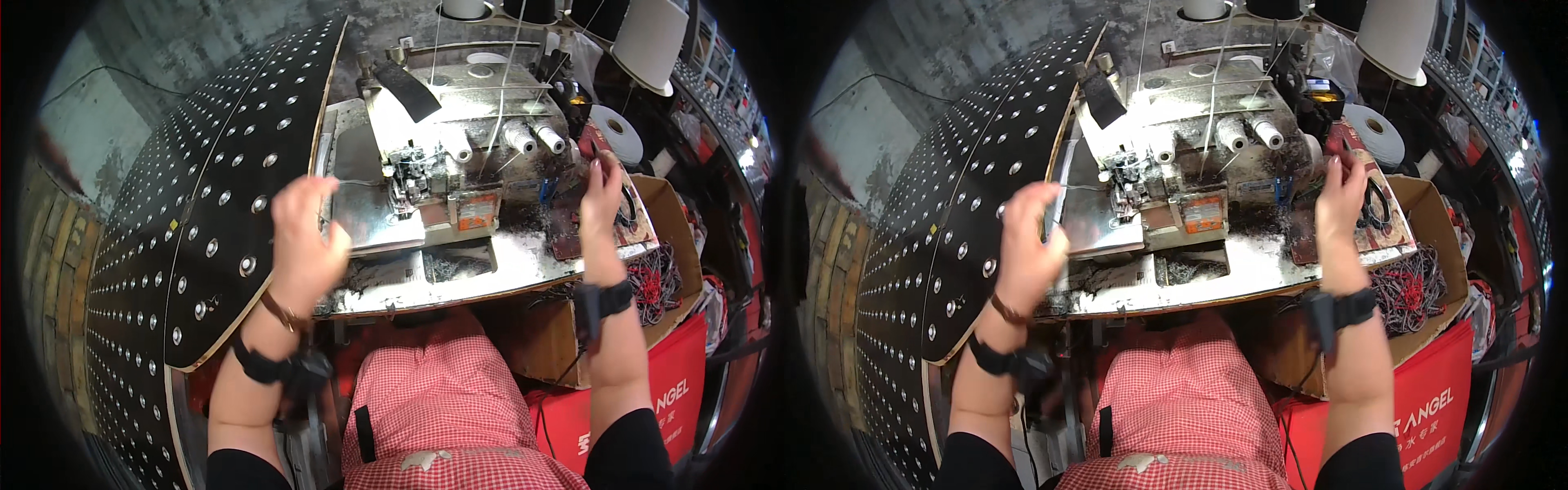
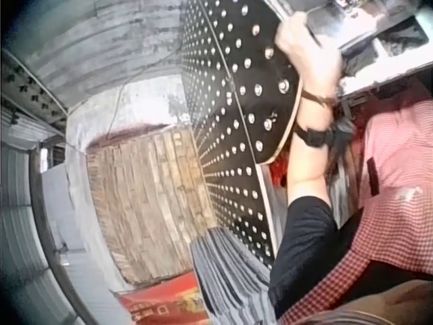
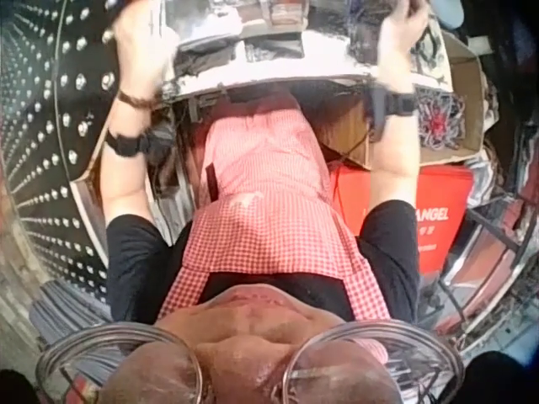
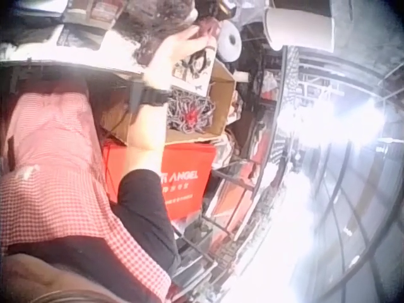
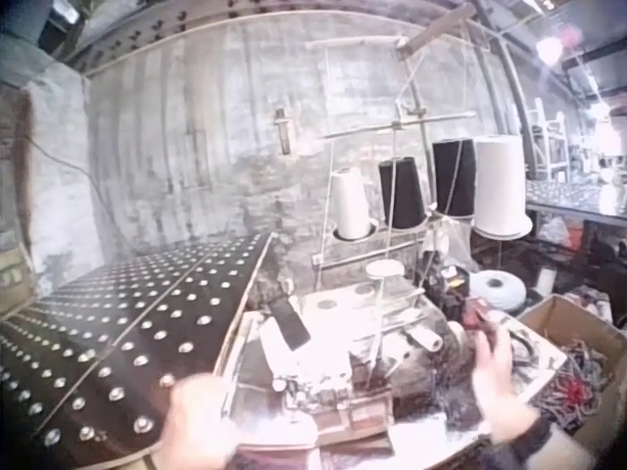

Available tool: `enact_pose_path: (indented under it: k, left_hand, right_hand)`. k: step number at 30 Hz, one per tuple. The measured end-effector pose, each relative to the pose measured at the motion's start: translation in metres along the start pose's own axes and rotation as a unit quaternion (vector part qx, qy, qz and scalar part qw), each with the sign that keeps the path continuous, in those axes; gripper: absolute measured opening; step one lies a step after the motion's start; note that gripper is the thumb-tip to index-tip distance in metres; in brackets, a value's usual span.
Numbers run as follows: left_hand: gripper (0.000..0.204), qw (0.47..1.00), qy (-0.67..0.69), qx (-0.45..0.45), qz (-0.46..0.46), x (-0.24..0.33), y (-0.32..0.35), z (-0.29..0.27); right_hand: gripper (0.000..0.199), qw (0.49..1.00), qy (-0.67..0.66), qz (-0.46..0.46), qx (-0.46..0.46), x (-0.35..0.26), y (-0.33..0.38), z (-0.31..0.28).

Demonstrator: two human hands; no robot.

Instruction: The person is sewing the edges of fabric panels using an industrial overlock sewing machine.

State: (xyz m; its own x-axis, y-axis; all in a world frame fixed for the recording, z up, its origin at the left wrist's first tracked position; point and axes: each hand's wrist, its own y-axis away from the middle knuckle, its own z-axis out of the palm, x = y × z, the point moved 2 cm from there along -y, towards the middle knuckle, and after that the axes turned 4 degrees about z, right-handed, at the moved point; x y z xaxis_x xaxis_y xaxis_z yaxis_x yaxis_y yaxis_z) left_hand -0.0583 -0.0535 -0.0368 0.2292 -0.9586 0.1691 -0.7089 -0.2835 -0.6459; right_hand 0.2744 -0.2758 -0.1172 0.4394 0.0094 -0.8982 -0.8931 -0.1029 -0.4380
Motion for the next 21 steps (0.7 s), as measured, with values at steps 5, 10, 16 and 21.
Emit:
enact_pose_path:
  k: [5, 10, 16, 21]
  left_hand:
    - [0.060, 0.997, -0.031, 0.036, -0.061, 0.042, 0.042, 0.037]
    - [0.050, 0.988, -0.003, 0.118, -0.099, 0.028, 0.043, 0.055]
    - [0.047, 0.976, 0.024, 0.169, -0.137, 0.023, 0.047, 0.062]
    - [0.045, 0.973, 0.025, 0.182, -0.138, 0.025, 0.043, 0.060]
  right_hand:
    - [0.035, 0.918, -0.166, 0.181, -0.311, -0.004, -0.042, 0.021]
    - [0.028, 0.943, -0.049, 0.040, -0.327, 0.003, -0.050, 0.020]
    - [0.029, 0.940, 0.060, 0.011, -0.335, -0.003, -0.062, 0.026]
    - [0.043, 0.941, -0.002, 0.094, -0.324, 0.027, -0.086, 0.018]
